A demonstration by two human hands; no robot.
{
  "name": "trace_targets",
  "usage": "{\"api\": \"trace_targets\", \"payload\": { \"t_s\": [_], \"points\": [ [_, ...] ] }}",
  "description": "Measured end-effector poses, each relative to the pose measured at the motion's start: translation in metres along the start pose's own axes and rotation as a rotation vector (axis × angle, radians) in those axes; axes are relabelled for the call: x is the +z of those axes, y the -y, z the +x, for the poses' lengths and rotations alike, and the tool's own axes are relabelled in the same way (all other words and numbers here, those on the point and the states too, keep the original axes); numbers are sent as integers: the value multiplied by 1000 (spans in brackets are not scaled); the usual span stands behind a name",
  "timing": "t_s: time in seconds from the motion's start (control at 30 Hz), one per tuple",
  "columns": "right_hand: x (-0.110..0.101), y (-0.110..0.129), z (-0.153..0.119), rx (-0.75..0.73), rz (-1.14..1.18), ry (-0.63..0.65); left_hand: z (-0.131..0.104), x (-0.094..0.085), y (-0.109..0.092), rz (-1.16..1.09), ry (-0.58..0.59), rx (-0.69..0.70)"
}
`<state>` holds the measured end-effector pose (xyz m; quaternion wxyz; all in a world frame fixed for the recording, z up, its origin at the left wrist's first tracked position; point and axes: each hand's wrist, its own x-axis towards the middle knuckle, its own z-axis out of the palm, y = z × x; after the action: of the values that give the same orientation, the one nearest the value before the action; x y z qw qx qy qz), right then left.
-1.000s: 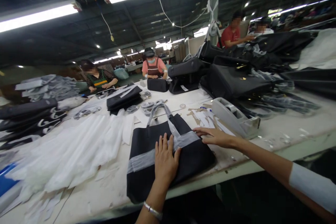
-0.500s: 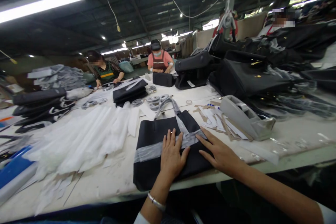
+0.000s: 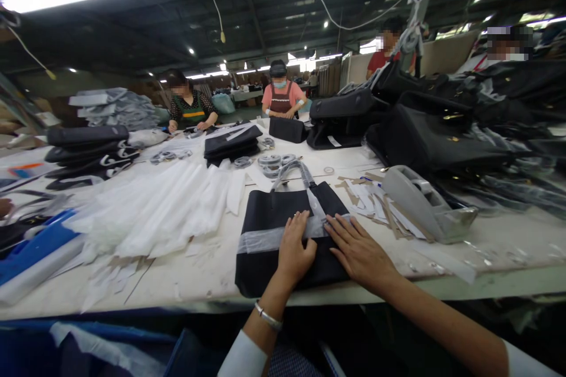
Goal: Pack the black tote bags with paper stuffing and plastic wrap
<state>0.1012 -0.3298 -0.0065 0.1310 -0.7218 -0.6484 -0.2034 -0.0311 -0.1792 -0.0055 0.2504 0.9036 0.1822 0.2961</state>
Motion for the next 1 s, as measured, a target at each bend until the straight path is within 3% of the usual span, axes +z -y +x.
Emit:
{"api": "trace_targets", "payload": {
  "t_s": [0.17, 0.33, 0.57, 0.77, 0.93, 1.0],
  "points": [
    [5, 13, 6, -80, 11, 13, 0, 0, 0, 6, -31, 17],
    [11, 25, 15, -120, 68, 15, 1, -3, 1, -61, -135, -35],
    [13, 36, 22, -155, 206, 5, 0, 0, -20, -52, -164, 12],
    [12, 37, 24, -146, 266, 18, 4, 10, -17, -64, -33, -98],
    [11, 33, 24, -159, 384, -12, 4, 2, -17, -101, 73, -108],
    [10, 29, 20, -86, 451, -98, 3, -2, -19, -126, 86, -107]
  ]
}}
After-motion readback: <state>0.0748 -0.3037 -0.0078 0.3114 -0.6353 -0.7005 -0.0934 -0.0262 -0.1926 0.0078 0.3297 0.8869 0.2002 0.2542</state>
